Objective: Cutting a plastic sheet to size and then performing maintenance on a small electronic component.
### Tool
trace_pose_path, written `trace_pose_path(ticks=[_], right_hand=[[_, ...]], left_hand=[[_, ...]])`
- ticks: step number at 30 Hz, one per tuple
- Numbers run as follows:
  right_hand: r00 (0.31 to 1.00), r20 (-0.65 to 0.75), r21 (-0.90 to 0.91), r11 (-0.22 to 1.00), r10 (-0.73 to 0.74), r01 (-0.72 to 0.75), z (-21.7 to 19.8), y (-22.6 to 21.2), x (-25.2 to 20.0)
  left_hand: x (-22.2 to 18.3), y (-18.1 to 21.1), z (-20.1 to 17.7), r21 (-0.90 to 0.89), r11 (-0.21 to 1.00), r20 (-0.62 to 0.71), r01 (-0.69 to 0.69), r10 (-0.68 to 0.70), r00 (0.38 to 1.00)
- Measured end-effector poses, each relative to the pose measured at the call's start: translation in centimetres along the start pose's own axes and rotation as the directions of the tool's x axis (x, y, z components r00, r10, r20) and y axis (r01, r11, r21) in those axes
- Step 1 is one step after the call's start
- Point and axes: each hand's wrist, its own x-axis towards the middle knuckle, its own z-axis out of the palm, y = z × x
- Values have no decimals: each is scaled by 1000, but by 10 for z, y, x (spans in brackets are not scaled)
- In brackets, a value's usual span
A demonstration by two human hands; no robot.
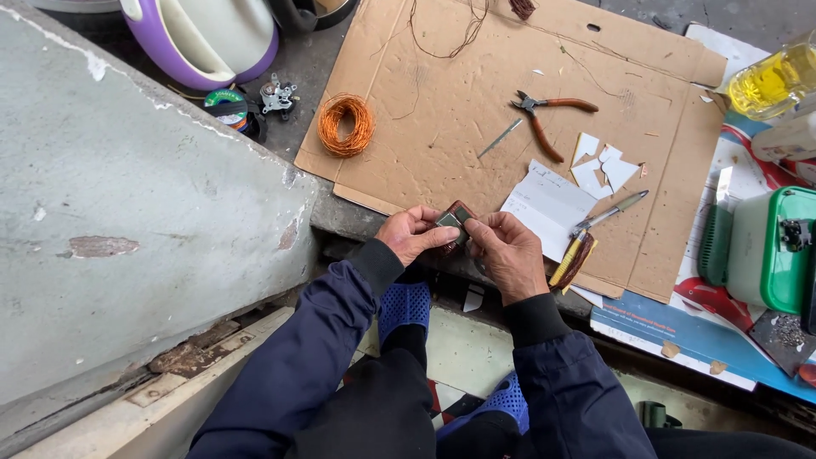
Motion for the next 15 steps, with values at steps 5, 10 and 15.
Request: trace_pose_path(ticks=[5, 10, 15], right_hand=[[1000, -24, 6, 1000, -15, 15, 7, -7, -2], [1000, -4, 9, 1000, -20, 20, 6, -9, -1], [1000, 21, -14, 1000, -22, 22, 4, -14, -5]], left_hand=[[0, 3, 2, -108, 994, 6, -1, 2, 1000], [9, -2, -1, -166, 986, 27, 6, -1, 1000], [2, 2, -2, -166, 985, 32, -38, 44, 999]])
